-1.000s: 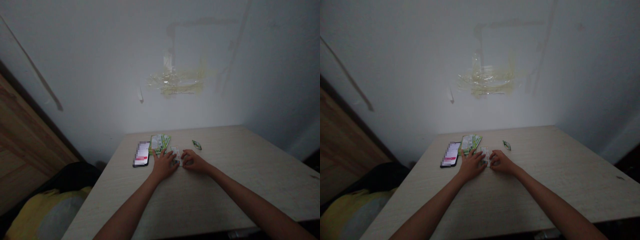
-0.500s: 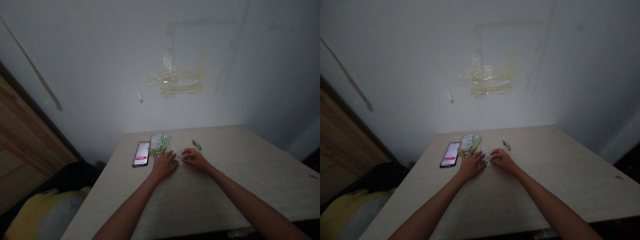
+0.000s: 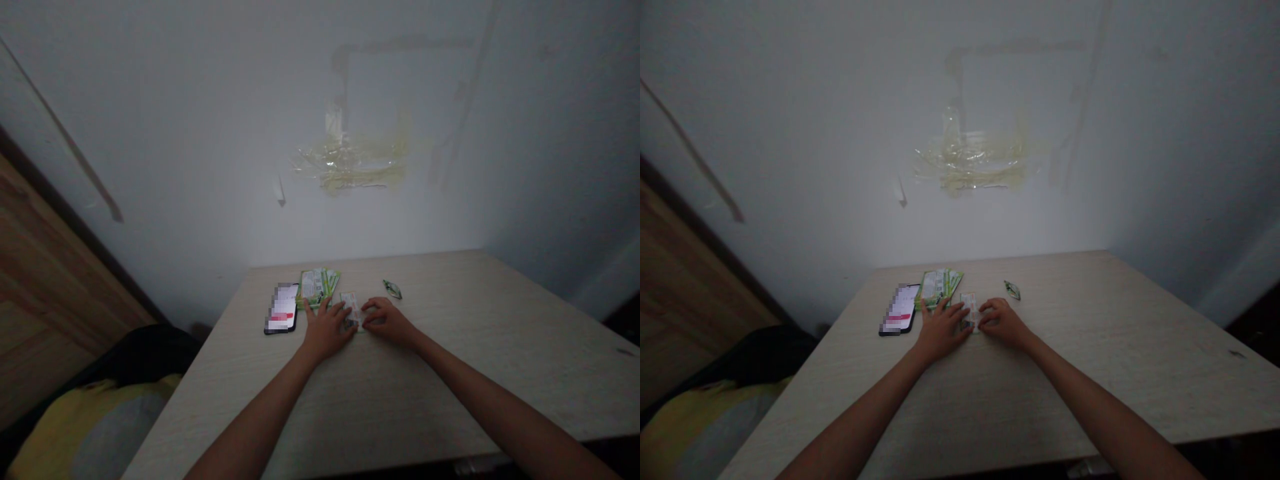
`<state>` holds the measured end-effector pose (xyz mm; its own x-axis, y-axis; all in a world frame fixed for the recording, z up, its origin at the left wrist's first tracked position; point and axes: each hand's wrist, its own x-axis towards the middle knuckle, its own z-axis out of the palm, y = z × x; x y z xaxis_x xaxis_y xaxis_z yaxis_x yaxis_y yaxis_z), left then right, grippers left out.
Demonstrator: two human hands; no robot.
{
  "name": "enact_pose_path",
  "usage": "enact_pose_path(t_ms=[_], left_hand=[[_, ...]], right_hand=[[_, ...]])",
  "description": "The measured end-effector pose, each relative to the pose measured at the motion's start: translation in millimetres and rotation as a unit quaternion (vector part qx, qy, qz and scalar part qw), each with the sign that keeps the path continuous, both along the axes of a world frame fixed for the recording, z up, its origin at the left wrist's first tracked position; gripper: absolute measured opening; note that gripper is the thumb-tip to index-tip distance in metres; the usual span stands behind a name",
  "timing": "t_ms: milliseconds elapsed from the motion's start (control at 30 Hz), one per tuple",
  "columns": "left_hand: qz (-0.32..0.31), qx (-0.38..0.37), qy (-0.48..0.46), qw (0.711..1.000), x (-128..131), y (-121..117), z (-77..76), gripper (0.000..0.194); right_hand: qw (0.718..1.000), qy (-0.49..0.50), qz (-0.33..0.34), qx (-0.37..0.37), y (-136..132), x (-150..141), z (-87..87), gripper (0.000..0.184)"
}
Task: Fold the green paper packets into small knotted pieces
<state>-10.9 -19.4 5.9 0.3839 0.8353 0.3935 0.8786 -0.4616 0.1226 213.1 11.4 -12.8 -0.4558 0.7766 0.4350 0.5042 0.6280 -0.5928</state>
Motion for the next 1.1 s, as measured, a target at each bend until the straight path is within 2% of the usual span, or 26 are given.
enact_pose_path(t_ms=[233, 567, 1100], left_hand=[[0.003, 0.003, 0.007, 1.000, 0.3, 1.0, -1.1, 0.041], [-0.002, -0.004, -0.011, 1.000, 0.4, 0.4, 0.2, 0.040], [0.006, -0.003, 0.006, 1.000, 0.3, -0.3, 1.4, 0.041]], right_hand=[[0.999, -0.022, -0.026, 0.029, 4.6, -3.2, 0.9, 0.007], [0.995, -0.025, -0.070, 0.059, 22.0, -6.1, -9.4, 0.008], [0.992, -0.006, -0.122, 0.010, 44.9, -15.8, -10.1, 0.012]])
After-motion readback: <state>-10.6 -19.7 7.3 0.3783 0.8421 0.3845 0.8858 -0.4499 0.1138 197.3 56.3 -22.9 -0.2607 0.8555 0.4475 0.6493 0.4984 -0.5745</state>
